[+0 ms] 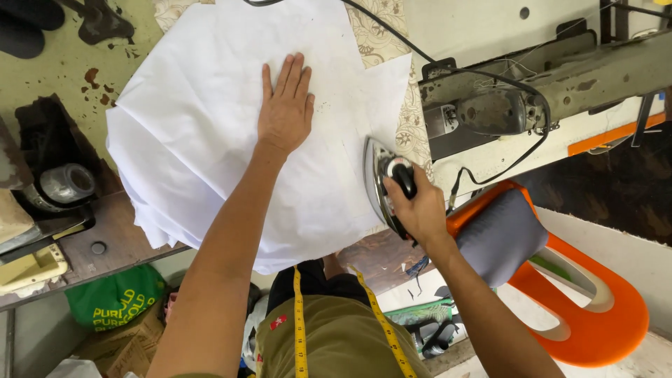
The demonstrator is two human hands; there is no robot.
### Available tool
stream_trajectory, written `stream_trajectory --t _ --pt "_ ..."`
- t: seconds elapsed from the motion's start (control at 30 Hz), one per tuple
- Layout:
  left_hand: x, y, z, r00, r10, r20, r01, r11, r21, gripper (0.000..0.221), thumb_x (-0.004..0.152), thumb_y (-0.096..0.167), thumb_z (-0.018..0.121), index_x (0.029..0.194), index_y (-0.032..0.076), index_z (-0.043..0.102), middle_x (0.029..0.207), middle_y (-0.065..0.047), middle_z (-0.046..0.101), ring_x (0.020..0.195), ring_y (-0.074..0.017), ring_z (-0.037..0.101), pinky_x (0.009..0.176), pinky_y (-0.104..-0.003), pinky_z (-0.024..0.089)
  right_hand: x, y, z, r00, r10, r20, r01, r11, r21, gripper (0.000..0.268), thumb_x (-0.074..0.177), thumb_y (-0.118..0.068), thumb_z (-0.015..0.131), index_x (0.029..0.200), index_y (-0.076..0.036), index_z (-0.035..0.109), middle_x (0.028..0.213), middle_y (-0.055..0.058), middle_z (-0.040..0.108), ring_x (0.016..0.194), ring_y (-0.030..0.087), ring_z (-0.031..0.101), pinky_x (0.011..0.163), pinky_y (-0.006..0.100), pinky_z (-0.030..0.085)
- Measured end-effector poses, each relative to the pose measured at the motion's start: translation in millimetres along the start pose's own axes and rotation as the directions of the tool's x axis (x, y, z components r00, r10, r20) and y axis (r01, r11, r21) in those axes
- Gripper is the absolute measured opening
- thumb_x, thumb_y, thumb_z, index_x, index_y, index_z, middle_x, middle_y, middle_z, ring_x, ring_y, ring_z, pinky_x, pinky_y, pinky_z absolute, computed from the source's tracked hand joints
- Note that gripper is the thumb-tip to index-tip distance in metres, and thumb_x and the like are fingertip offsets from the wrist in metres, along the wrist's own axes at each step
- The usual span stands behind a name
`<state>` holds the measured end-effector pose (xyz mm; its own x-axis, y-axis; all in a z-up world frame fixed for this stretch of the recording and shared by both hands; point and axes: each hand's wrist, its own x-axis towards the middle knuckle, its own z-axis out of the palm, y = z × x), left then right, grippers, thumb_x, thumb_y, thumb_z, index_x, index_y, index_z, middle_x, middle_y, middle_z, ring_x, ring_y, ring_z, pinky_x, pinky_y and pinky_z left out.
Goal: A person irons a white piece of fabric on a padded workbench next to a sewing machine.
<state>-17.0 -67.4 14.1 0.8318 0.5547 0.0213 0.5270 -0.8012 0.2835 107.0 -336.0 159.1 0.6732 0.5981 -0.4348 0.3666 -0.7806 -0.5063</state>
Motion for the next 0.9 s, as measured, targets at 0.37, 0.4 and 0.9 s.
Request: stream_trajectory --t 0.37,0.4,0.9 --pt "-3.5 -2.1 2.7 0.969 0.098 -0.229 -0.105 0.994 -0.02 0.052 0.117 0.032 0.043 0.152 -0.004 0.056 0.167 -0.021 0.031 0.156 -0.0341 0.022 0.125 -0.063 0.009 26.6 -44.4 -21.2 0.977 -0.002 0.213 -0.026 0.992 0.127 0.053 0.098 -0.047 0.054 0.129 -0.004 0.05 0.083 0.014 0.071 0.06 0.025 0.07 0.051 0.037 0.059" --pt "-2.5 -1.8 2.3 0.969 0.098 -0.228 -0.107 0.994 -0.025 0.052 0.117 0.032 0.043 0.152 -0.004 0.056 0.167 -0.021 0.031 0.156 -0.0341 0.022 0.125 -0.063 0.009 18.8 -33.7 -20.1 0.977 0.003 0.212 -0.03 0.992 0.124 0.053 0.098 -0.047 0.054 0.129 -0.004 0.05 0.083 0.014 0.071 0.06 0.025 0.07 0.051 0.037 0.059" --pt "-6.4 -2.4 3.9 0.98 0.094 -0.177 -0.106 0.993 -0.055 0.057 0.118 0.033 0.04 0.155 -0.008 0.054 0.168 -0.021 0.028 0.156 -0.0348 0.019 0.124 -0.063 0.004 9.9 2.4 -0.6 0.982 -0.185 0.032 0.185 0.983 0.008 0.063 0.095 -0.055 0.06 0.128 -0.002 0.053 0.078 0.014 0.07 0.062 0.033 0.068 0.051 0.044 0.054"
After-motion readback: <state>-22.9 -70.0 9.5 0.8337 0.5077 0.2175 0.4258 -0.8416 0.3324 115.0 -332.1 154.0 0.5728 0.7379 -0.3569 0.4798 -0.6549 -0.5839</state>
